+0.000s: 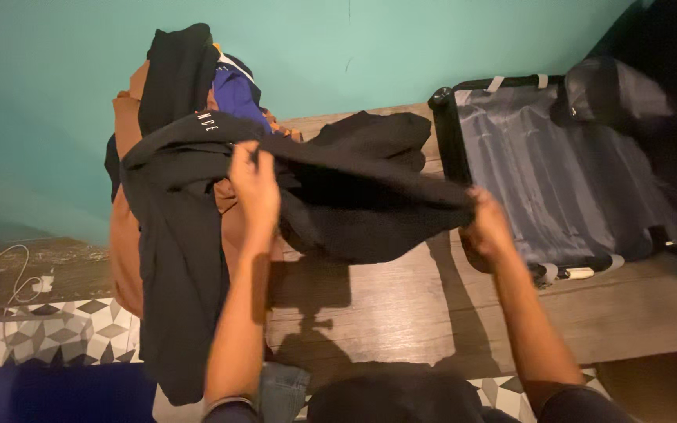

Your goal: The person picks up a garment from a pile on a table, spreads it flat, and folds it several times before placing it into an open suitcase.

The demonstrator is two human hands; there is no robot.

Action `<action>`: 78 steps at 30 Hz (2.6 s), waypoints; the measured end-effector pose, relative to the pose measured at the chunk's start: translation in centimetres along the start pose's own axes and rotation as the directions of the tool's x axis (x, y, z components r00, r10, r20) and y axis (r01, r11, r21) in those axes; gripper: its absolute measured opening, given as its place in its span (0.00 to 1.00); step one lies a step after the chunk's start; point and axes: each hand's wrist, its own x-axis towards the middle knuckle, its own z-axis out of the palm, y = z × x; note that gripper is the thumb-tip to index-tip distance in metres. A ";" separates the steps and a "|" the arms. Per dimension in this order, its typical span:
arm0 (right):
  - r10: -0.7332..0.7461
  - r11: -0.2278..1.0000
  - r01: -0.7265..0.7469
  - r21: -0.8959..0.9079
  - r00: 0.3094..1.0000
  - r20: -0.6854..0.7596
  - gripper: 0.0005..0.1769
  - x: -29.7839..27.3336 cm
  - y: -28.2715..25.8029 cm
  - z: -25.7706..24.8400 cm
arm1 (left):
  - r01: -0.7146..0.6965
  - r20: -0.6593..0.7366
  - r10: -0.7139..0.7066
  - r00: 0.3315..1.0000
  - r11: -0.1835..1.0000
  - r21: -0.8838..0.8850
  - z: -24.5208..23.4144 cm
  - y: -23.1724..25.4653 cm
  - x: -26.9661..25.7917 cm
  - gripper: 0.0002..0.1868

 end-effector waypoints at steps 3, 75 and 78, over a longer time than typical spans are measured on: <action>-0.307 0.926 0.313 0.211 0.950 -0.061 0.15 0.1 -9.1 -1.2 | -0.111 0.064 0.112 0.992 0.994 -0.017 -2.7 2.6 4.2 0.09; -0.475 0.863 0.481 0.155 0.877 -0.074 0.13 -5.9 1.0 -8.5 | 0.454 -0.076 -0.502 0.861 0.829 -0.326 -9.0 -12.2 -16.9 0.16; -0.176 0.979 0.154 -0.132 0.968 -0.177 0.22 -6.6 7.2 -7.1 | 0.567 0.094 -0.565 0.819 0.775 -0.281 -8.9 -19.5 -24.8 0.23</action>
